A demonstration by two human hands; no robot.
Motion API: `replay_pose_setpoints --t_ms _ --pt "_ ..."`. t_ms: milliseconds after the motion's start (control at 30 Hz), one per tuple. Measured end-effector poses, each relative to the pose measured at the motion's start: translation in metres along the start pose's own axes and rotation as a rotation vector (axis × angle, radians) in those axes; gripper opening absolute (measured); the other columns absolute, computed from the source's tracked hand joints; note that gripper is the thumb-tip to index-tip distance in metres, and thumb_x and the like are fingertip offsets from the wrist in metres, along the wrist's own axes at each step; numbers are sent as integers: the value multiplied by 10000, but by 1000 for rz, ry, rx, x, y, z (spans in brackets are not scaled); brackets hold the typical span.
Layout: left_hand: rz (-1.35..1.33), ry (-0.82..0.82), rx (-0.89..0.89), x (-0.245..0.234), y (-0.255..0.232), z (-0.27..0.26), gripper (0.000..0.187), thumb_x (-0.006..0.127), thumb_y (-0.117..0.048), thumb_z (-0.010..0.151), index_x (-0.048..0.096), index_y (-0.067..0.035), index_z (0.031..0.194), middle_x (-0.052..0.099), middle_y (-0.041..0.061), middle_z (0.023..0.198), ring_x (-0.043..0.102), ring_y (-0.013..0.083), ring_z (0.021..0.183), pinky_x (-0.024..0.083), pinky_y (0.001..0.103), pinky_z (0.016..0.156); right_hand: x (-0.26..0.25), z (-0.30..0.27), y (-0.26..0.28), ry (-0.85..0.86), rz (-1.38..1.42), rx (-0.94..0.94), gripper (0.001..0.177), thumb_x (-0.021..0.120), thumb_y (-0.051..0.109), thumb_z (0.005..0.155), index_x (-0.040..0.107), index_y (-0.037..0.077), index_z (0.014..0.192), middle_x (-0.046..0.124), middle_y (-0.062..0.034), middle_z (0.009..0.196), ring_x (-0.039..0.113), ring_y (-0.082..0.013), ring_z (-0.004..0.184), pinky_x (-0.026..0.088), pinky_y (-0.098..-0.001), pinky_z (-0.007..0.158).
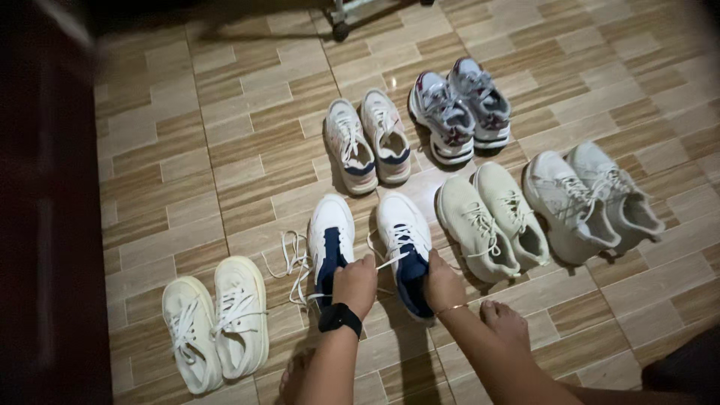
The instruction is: The person sits on the floor and re-laces a pair of white sneakers with blue accents. They thread the laces through the eyelets and tie them into a knot.
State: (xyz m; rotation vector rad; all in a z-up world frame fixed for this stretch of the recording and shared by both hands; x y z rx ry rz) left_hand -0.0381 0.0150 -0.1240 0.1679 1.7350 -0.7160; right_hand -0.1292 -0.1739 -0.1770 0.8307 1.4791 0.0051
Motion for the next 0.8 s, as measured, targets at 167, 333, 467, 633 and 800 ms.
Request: replay_pose_setpoints --t_ms 167,333,467,633,800 --pt "-73 105 -33 2 -13 -8 139 635 -185 881 632 -90 983 712 143 925 675 362 942 507 539 772 13 5 -2 68 -57 -3 391 521 92 894 567 79 1282 703 -236 1111 688 -455 921 545 -552 778" --pt "-496 -43 -279 -15 -23 6 348 731 -289 868 600 -12 1032 680 217 1004 642 424 961 518 523 823 10 3 7 97 -71 6 414 520 117 906 566 112 1317 705 -223 1103 702 -450 887 556 -555 766" --pt "-441 -63 -210 -9 -32 24 237 691 -247 875 642 -60 1013 703 184 1032 663 430 960 524 524 823 8 -5 14 122 -75 14 440 509 113 905 550 101 1342 699 -216 1119 704 -455 862 558 -562 748" --pt "-236 26 91 18 -39 39 125 602 -76 899 640 -37 1011 704 201 1024 678 428 961 533 534 823 2 -11 20 136 -71 17 451 490 98 908 541 92 1355 690 -225 1141 699 -469 854 555 -565 746" --pt "4 87 236 31 -39 45 139 595 -31 846 651 -20 972 691 219 1007 692 384 950 563 486 797 -1 -13 22 153 -45 35 447 501 84 891 557 99 1334 690 -233 1138 691 -474 888 548 -558 779"
Point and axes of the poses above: each hand's wrist, its own z-axis towards the middle knuckle, its own x-axis out of the palm, y = z × x, the point moved 5 cm from there along z, towards the middle knuckle
